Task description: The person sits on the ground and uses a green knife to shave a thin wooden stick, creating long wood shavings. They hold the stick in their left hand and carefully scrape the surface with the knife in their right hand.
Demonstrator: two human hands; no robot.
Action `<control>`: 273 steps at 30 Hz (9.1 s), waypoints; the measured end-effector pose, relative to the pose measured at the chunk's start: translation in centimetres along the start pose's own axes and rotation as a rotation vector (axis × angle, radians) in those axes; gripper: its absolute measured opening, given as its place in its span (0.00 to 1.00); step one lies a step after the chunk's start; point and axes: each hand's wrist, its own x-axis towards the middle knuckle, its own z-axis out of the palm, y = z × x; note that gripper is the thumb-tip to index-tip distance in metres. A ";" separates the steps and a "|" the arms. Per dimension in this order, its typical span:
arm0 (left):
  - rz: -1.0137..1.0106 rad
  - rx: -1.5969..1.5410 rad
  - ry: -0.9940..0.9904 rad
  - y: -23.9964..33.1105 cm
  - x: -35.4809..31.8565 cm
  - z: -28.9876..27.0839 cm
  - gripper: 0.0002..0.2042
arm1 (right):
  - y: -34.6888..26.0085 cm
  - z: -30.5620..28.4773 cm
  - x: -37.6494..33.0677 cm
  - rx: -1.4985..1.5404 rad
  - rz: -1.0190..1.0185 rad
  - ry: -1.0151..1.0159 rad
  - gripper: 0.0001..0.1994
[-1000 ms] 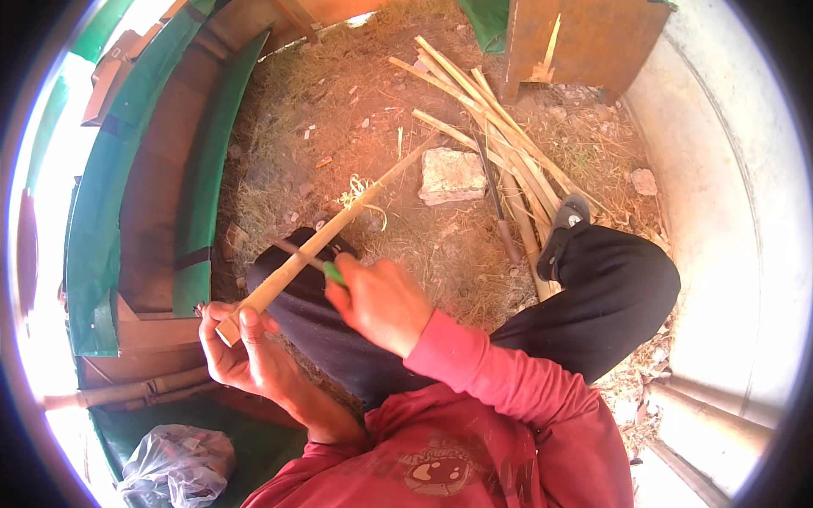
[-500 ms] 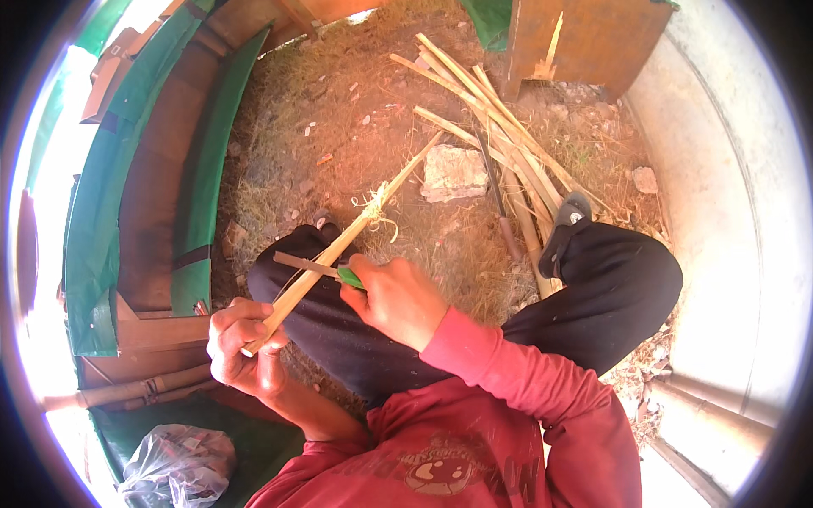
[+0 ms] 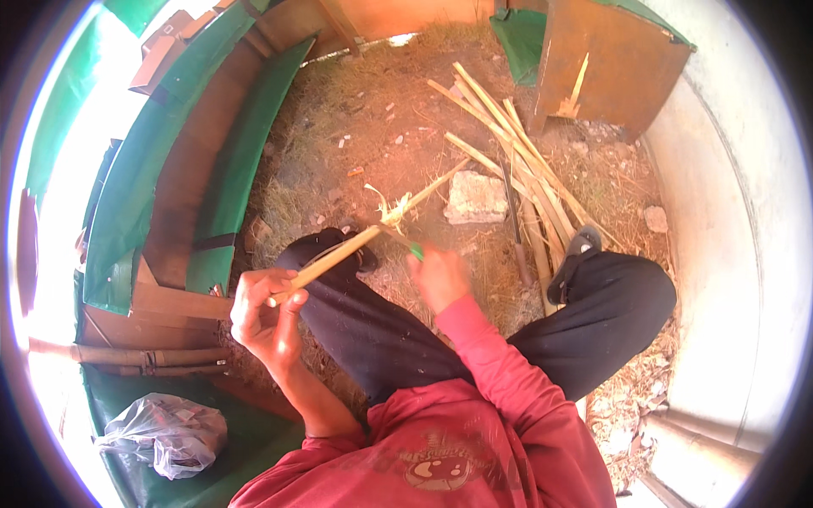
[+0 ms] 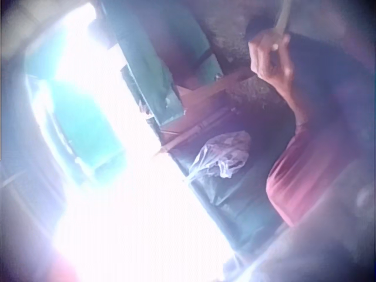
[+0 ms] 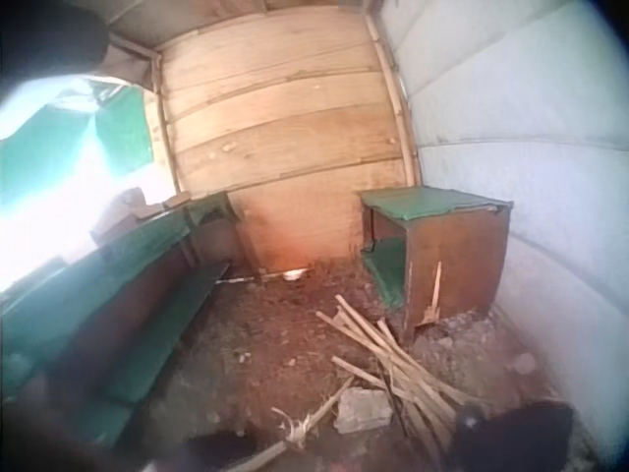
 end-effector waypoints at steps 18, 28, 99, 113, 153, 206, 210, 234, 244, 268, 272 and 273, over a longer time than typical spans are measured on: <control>0.040 -0.076 0.055 0.2 -1.0 2.5 0.14 | -5.7 -4.9 -1.0 0.245 -0.121 -0.125 0.07; 0.044 -0.097 0.108 -0.9 -1.4 2.3 0.15 | 4.0 0.6 3.2 -0.313 0.031 -0.142 0.13; -0.322 -0.061 0.410 1.2 -1.0 4.2 0.12 | -6.5 -5.0 0.6 0.183 -0.278 -0.175 0.09; -0.236 -0.191 0.321 0.5 -1.8 3.5 0.13 | -6.3 -5.1 1.2 0.171 -0.248 -0.205 0.10; -0.169 -0.194 0.244 0.6 0.9 3.7 0.09 | 2.7 1.1 7.4 0.288 -0.110 -0.132 0.17; -0.246 -0.111 0.272 2.2 -1.2 4.3 0.07 | -1.7 -3.6 0.0 0.070 -0.056 -0.071 0.08; -0.147 -0.139 0.314 1.7 -1.9 4.9 0.09 | -6.7 -7.0 0.7 0.245 -0.158 -0.101 0.08; -0.206 -0.105 0.328 2.1 -1.3 4.4 0.07 | -5.7 -4.2 0.7 0.173 -0.326 0.016 0.07; -0.189 -0.119 0.296 1.8 -2.0 4.1 0.09 | 1.9 -0.3 3.6 -0.018 -0.059 -0.021 0.09; -0.139 -0.179 0.277 0.7 -2.2 3.4 0.11 | -3.0 -3.5 1.2 -0.005 -0.198 -0.082 0.08; -0.104 -0.146 0.195 -0.1 -3.2 2.6 0.14 | 0.3 -2.1 2.5 -0.063 -0.065 -0.064 0.09; -0.107 -0.135 0.217 -0.1 -3.1 2.3 0.14 | 0.1 -2.0 2.4 -0.027 -0.048 -0.127 0.09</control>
